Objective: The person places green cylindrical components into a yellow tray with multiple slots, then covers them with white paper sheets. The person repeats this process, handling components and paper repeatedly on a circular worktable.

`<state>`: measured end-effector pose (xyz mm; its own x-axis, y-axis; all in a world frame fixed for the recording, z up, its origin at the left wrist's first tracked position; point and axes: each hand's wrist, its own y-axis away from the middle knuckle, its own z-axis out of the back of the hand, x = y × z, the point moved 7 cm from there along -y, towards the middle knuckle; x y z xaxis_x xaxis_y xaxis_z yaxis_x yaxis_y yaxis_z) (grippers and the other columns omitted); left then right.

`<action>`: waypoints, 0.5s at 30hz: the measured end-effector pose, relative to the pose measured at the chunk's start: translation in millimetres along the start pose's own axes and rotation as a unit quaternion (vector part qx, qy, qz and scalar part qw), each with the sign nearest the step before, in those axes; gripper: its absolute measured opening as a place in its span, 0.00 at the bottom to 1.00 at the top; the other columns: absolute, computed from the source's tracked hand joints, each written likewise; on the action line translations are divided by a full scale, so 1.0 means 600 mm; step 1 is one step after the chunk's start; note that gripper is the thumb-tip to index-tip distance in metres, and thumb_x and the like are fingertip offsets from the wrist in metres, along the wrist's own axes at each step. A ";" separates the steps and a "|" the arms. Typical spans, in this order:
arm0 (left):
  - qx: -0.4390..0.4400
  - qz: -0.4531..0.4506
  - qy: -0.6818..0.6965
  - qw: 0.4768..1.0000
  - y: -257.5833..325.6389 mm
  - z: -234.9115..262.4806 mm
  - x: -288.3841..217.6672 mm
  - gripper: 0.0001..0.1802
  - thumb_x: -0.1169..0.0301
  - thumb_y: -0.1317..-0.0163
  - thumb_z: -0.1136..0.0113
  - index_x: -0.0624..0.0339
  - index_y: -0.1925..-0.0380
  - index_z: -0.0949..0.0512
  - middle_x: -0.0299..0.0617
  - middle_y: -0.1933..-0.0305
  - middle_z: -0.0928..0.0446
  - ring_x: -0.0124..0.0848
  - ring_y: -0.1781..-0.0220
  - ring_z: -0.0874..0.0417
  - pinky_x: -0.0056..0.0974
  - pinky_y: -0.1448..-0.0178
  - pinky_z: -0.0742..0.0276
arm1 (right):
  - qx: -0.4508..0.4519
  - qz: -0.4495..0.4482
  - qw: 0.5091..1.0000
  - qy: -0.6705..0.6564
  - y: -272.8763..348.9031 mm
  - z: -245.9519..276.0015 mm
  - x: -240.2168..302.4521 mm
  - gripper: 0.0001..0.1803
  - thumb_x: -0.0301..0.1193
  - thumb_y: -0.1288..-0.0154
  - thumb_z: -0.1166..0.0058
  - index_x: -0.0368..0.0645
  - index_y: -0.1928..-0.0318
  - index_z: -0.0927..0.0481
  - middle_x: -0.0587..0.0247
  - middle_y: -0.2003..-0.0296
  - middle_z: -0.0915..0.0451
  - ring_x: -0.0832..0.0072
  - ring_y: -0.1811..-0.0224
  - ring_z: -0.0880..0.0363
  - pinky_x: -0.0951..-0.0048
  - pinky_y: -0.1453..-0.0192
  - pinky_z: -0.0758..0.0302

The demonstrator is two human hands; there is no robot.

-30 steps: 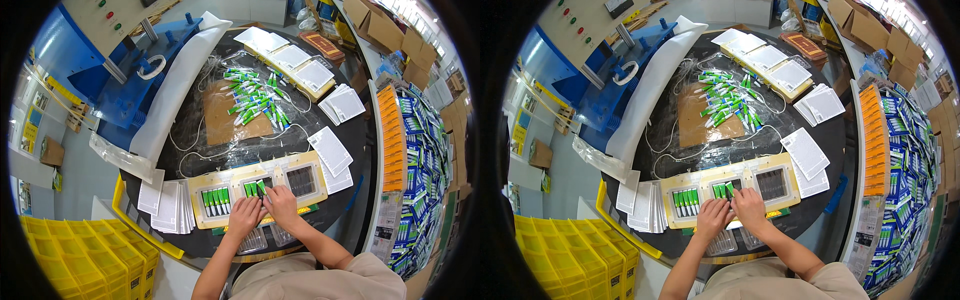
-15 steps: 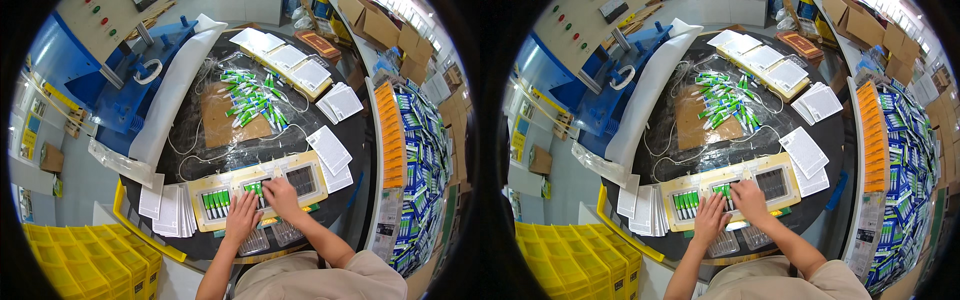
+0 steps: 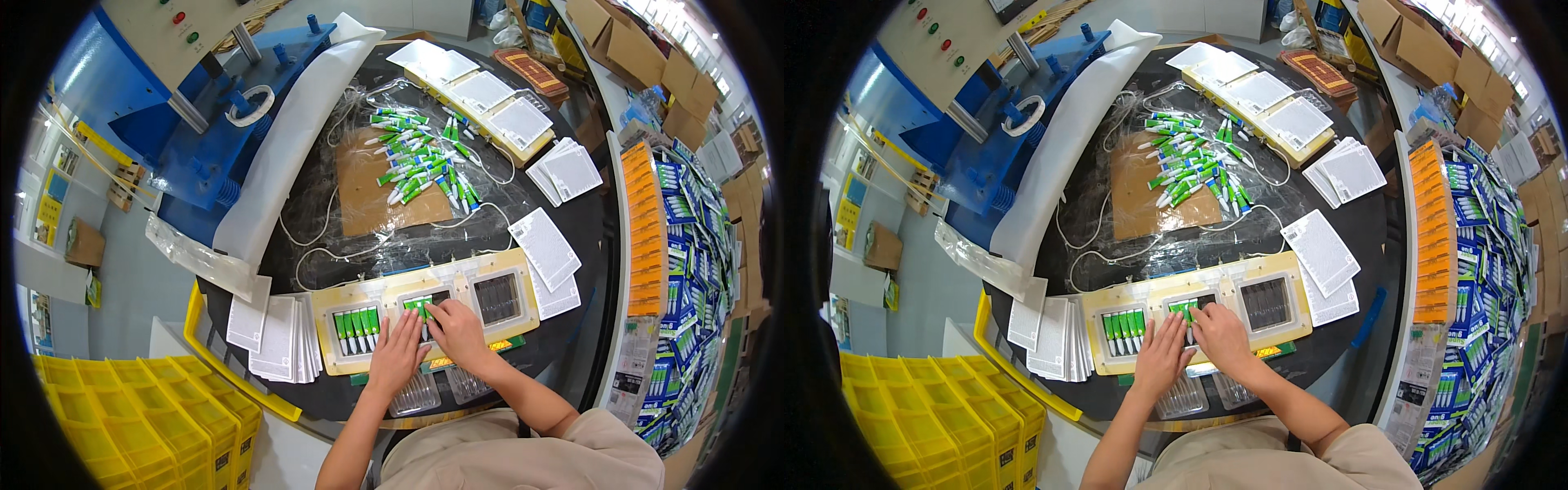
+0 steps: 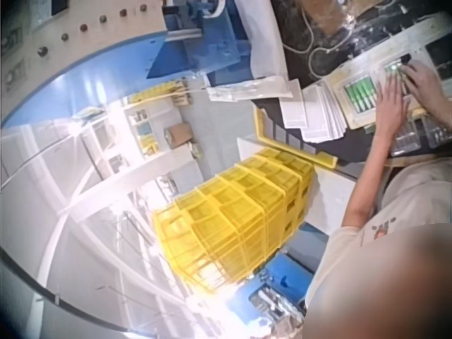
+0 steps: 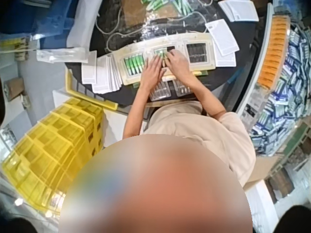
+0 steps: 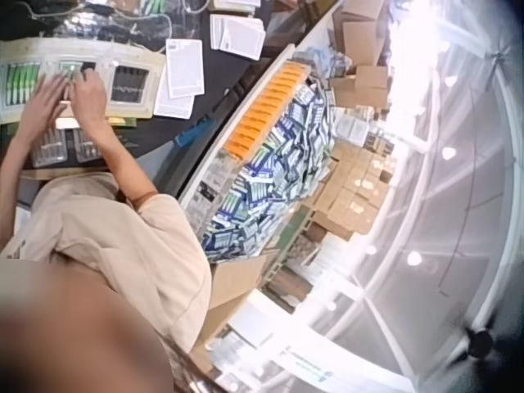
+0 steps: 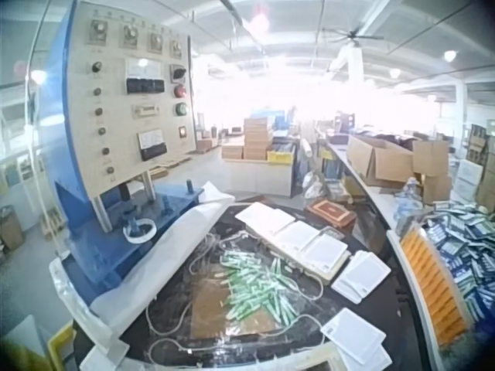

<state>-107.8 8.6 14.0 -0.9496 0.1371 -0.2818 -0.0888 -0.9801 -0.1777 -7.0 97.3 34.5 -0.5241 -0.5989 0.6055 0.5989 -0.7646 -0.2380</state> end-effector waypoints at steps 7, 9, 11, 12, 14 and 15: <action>-0.021 0.003 -0.033 0.999 0.006 0.000 0.002 0.31 0.59 0.32 0.36 0.65 0.34 0.27 0.48 0.25 0.30 0.42 0.21 0.33 0.58 0.18 0.46 | -0.008 0.004 1.000 -0.018 -0.003 0.005 -0.004 0.16 0.25 0.38 0.37 0.37 0.50 0.16 0.56 0.66 0.22 0.58 0.61 0.20 0.58 0.57 0.23; -0.032 0.009 -0.040 0.999 0.010 0.000 0.004 0.31 0.59 0.32 0.36 0.65 0.34 0.27 0.48 0.25 0.30 0.43 0.22 0.33 0.58 0.18 0.46 | -0.006 0.006 1.000 -0.017 -0.003 0.006 -0.004 0.16 0.25 0.38 0.38 0.37 0.49 0.17 0.56 0.66 0.23 0.58 0.62 0.20 0.58 0.57 0.23; -0.038 0.017 -0.029 0.999 0.013 0.001 0.008 0.31 0.60 0.32 0.36 0.65 0.34 0.27 0.49 0.25 0.31 0.43 0.22 0.33 0.58 0.18 0.46 | -0.009 0.004 1.000 -0.017 -0.002 0.005 -0.005 0.17 0.25 0.38 0.38 0.38 0.47 0.17 0.57 0.67 0.23 0.58 0.62 0.21 0.59 0.57 0.23; -0.044 0.023 -0.021 0.999 0.015 0.003 0.010 0.31 0.60 0.32 0.36 0.65 0.33 0.27 0.49 0.25 0.31 0.43 0.22 0.33 0.58 0.18 0.46 | -0.001 0.008 1.000 -0.006 -0.001 0.003 -0.004 0.18 0.25 0.37 0.39 0.39 0.46 0.17 0.57 0.67 0.23 0.59 0.63 0.21 0.59 0.57 0.23; -0.037 0.024 -0.016 0.999 0.016 0.002 0.010 0.31 0.60 0.32 0.36 0.64 0.33 0.27 0.49 0.25 0.31 0.43 0.22 0.33 0.59 0.18 0.46 | 0.007 0.018 1.000 0.007 0.001 -0.001 -0.001 0.19 0.25 0.37 0.39 0.41 0.45 0.18 0.58 0.67 0.24 0.60 0.63 0.22 0.60 0.57 0.24; -0.035 0.025 -0.012 0.999 0.015 0.002 0.010 0.31 0.60 0.32 0.36 0.64 0.33 0.28 0.48 0.25 0.31 0.43 0.21 0.34 0.59 0.18 0.46 | 0.016 0.024 0.999 0.026 0.002 -0.005 0.001 0.19 0.26 0.37 0.39 0.41 0.45 0.18 0.59 0.67 0.24 0.61 0.63 0.22 0.60 0.57 0.24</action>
<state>-114.8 0.2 11.8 -0.9594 0.0840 -0.2692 -0.0209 -0.9732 -0.2289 -8.3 95.4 32.6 -0.5254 -0.6465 0.5531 0.6418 -0.7279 -0.2412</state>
